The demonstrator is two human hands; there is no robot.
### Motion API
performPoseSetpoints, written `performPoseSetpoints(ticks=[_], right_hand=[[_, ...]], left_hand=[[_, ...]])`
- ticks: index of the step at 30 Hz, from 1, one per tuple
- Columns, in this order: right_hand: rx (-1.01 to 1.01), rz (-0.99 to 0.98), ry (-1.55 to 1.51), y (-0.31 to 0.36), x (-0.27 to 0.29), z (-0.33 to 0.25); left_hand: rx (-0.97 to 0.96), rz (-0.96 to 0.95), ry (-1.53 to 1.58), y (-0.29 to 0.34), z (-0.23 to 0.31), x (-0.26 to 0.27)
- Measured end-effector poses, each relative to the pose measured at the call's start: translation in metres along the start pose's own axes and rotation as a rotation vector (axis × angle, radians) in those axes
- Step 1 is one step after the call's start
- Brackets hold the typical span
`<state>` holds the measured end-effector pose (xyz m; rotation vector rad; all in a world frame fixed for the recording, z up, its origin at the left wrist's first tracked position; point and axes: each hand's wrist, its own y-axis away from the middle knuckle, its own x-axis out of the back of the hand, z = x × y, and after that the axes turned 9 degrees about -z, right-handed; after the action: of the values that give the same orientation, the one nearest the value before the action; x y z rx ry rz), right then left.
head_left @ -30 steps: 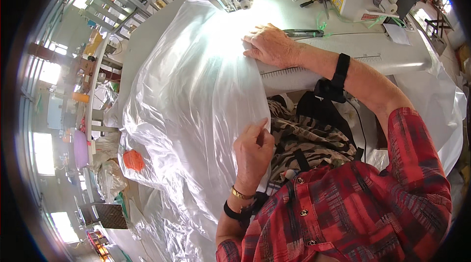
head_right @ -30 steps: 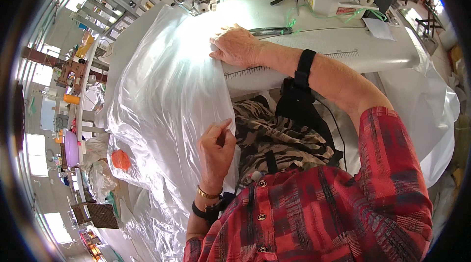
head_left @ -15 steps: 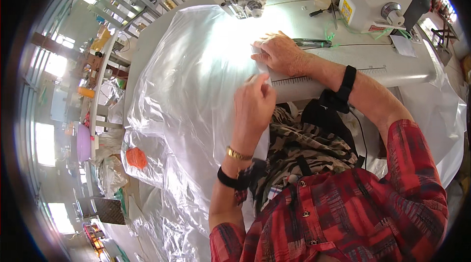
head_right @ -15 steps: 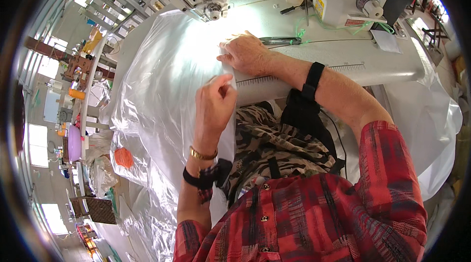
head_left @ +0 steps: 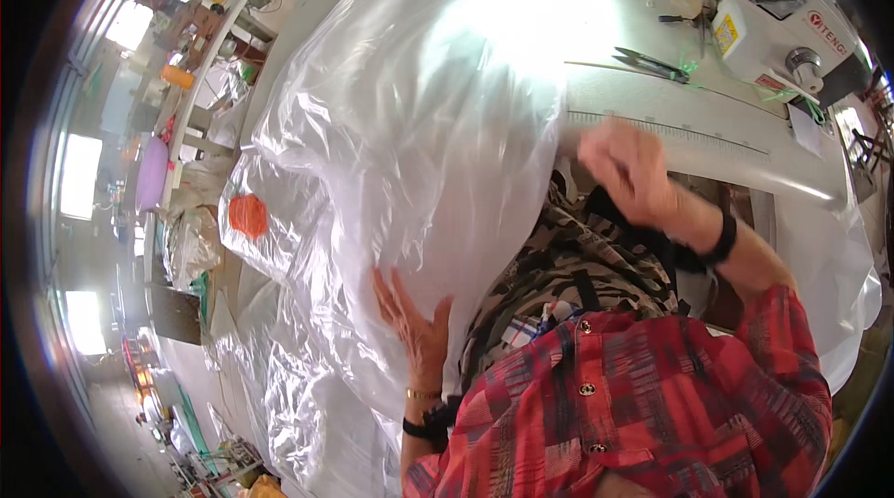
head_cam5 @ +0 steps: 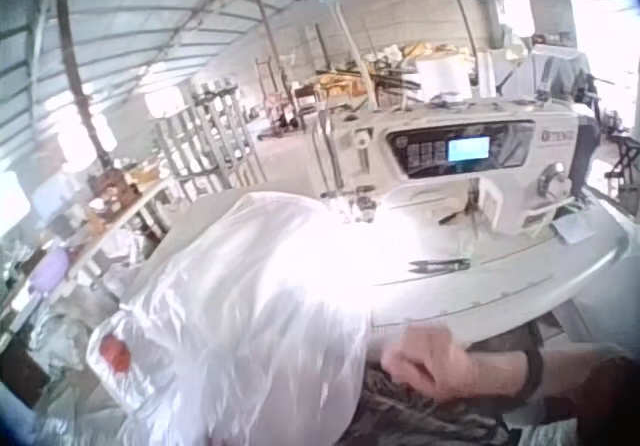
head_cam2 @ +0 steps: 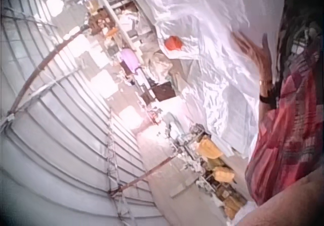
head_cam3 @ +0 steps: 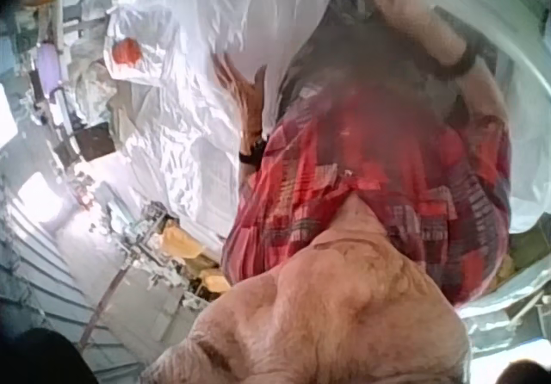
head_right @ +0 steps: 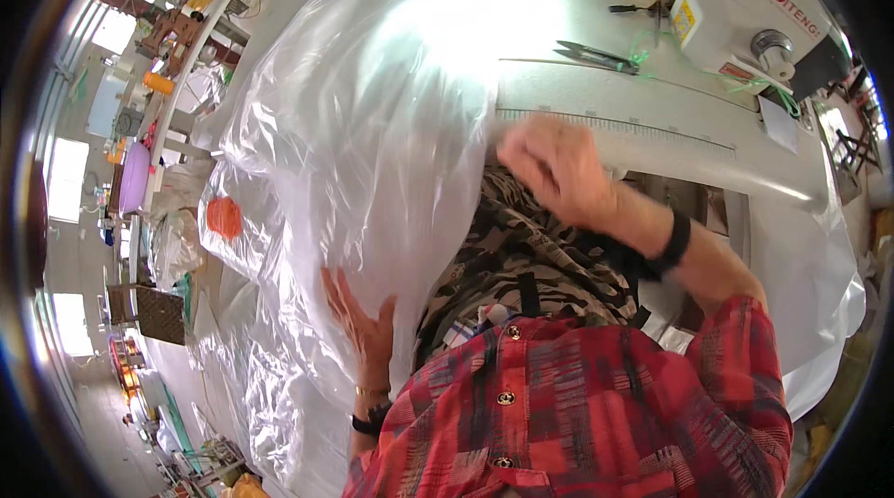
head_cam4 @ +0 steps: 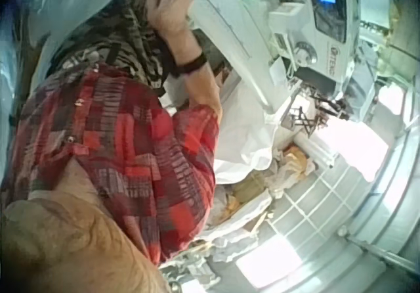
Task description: The person is sewing a large white plastic bag or sheet using an industrial sewing machine.
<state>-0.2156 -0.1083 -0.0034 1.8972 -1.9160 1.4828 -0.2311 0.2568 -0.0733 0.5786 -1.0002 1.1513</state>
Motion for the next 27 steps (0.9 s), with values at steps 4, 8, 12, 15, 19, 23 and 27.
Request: performPoseSetpoints(ticks=[4, 8, 12, 15, 19, 23, 27], right_hand=[[-0.661, -0.291, -0.477, 0.035, -0.053, -0.031], [-0.735, -0.344, -0.755, 0.033, -0.1, -0.028], [-0.813, -0.293, -0.803, 0.033, -0.13, -0.012], [-0.929, -0.301, -0.949, 0.037, -0.127, -0.009], [-0.623, -0.416, -1.127, 0.017, -0.066, -0.058], [-0.414, -0.235, -1.685, -0.005, -0.008, -0.088], [-0.688, -0.319, -1.275, 0.014, -0.048, -0.063]], left_hand=[[0.361, 0.039, -0.254, 0.076, -0.068, -0.021], [0.587, -0.003, -0.066, 0.057, -0.083, -0.039], [0.85, -0.257, 0.371, 0.045, -0.164, -0.07], [0.846, 0.152, -0.159, 0.056, -0.17, -0.063], [0.351, 1.093, 0.114, -0.039, -0.117, 0.085], [-0.204, 1.557, 0.067, -0.146, -0.112, 0.283], [-0.476, 1.608, -0.077, -0.227, -0.134, 0.381]])
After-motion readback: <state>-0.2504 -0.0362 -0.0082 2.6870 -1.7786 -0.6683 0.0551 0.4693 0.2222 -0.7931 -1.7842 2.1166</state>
